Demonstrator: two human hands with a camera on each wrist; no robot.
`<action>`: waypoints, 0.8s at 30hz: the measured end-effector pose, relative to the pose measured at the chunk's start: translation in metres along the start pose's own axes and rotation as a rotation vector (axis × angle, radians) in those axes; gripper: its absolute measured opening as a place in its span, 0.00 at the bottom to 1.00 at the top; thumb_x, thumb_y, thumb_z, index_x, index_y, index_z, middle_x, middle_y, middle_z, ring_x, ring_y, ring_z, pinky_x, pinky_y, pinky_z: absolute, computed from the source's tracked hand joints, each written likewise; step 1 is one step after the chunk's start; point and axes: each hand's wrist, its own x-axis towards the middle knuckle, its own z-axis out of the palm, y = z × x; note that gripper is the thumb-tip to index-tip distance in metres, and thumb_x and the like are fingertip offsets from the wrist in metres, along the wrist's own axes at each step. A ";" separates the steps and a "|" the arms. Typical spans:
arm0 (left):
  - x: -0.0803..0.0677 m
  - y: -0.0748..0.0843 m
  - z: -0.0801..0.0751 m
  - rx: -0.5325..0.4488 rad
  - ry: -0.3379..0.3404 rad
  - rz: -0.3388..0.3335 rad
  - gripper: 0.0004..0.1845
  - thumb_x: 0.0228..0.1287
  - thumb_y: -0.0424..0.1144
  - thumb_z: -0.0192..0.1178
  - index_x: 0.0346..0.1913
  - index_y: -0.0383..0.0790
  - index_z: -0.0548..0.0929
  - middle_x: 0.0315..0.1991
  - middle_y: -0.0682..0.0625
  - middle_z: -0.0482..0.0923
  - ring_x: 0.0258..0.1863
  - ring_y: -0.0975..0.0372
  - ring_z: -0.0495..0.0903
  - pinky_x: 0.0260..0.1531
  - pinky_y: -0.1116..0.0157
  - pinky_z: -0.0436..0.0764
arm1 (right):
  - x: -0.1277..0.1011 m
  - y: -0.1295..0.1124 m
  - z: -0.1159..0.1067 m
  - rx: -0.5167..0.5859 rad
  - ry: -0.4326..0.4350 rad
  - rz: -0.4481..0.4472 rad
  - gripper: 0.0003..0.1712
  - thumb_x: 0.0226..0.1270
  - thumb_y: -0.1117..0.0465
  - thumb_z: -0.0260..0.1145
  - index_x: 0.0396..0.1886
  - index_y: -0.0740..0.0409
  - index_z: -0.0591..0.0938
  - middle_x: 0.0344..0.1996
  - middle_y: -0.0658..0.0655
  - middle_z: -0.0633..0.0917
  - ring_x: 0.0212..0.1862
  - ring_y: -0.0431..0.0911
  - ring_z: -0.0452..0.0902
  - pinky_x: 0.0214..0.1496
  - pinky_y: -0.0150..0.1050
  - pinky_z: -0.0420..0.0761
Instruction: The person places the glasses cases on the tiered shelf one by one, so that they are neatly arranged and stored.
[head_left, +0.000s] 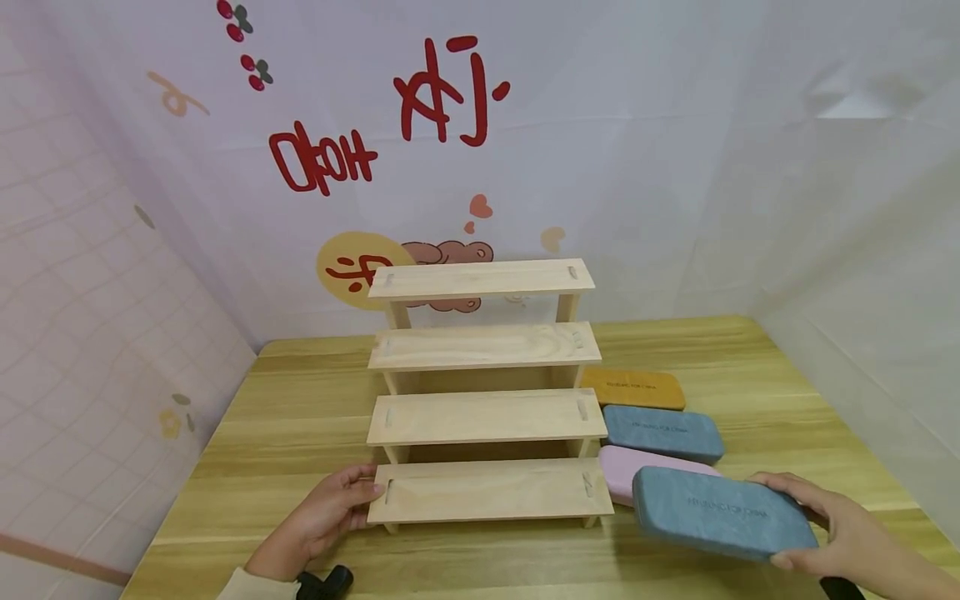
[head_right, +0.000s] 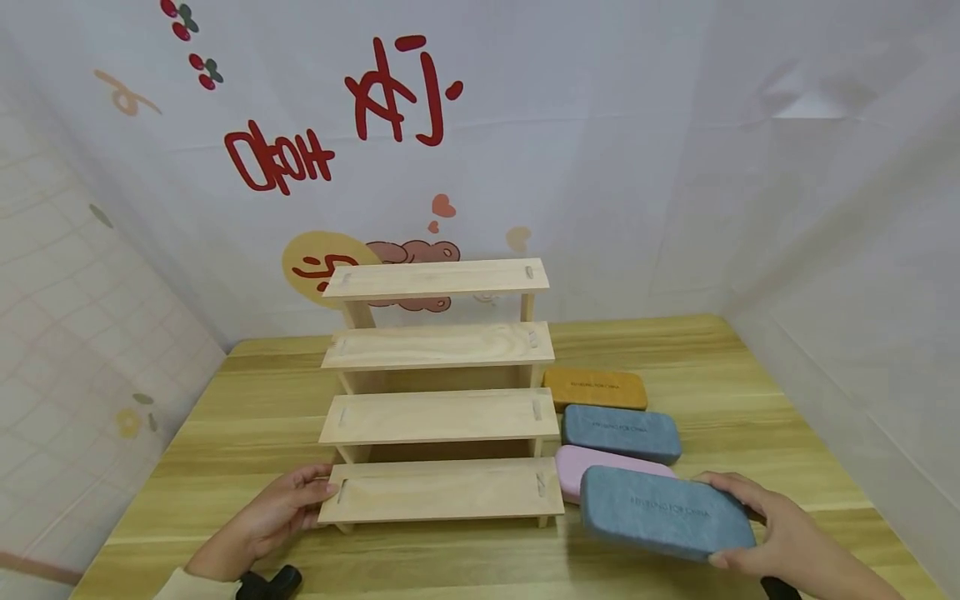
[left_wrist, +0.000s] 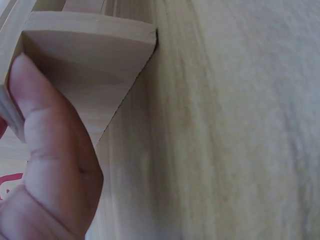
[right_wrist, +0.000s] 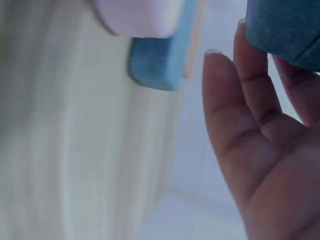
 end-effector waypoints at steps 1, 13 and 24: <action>0.000 0.000 0.000 0.000 -0.003 0.001 0.35 0.62 0.37 0.54 0.62 0.19 0.49 0.43 0.47 0.74 0.38 0.59 0.78 0.35 0.63 0.77 | 0.003 -0.003 -0.002 -0.020 0.032 -0.011 0.39 0.43 0.70 0.71 0.59 0.57 0.69 0.51 0.28 0.68 0.47 0.25 0.67 0.35 0.24 0.71; -0.001 0.002 -0.001 0.008 -0.013 0.013 0.35 0.63 0.37 0.53 0.62 0.18 0.49 0.43 0.47 0.75 0.38 0.59 0.78 0.35 0.63 0.77 | 0.040 -0.027 -0.036 -0.056 0.105 -0.039 0.41 0.45 0.71 0.69 0.62 0.57 0.66 0.52 0.28 0.65 0.44 0.27 0.67 0.38 0.18 0.66; -0.001 -0.001 -0.001 0.000 -0.020 0.012 0.36 0.63 0.38 0.54 0.62 0.17 0.48 0.44 0.46 0.75 0.38 0.59 0.78 0.35 0.64 0.77 | 0.078 -0.057 -0.051 -0.053 0.113 -0.092 0.41 0.44 0.70 0.71 0.61 0.55 0.67 0.53 0.32 0.67 0.47 0.25 0.65 0.41 0.17 0.64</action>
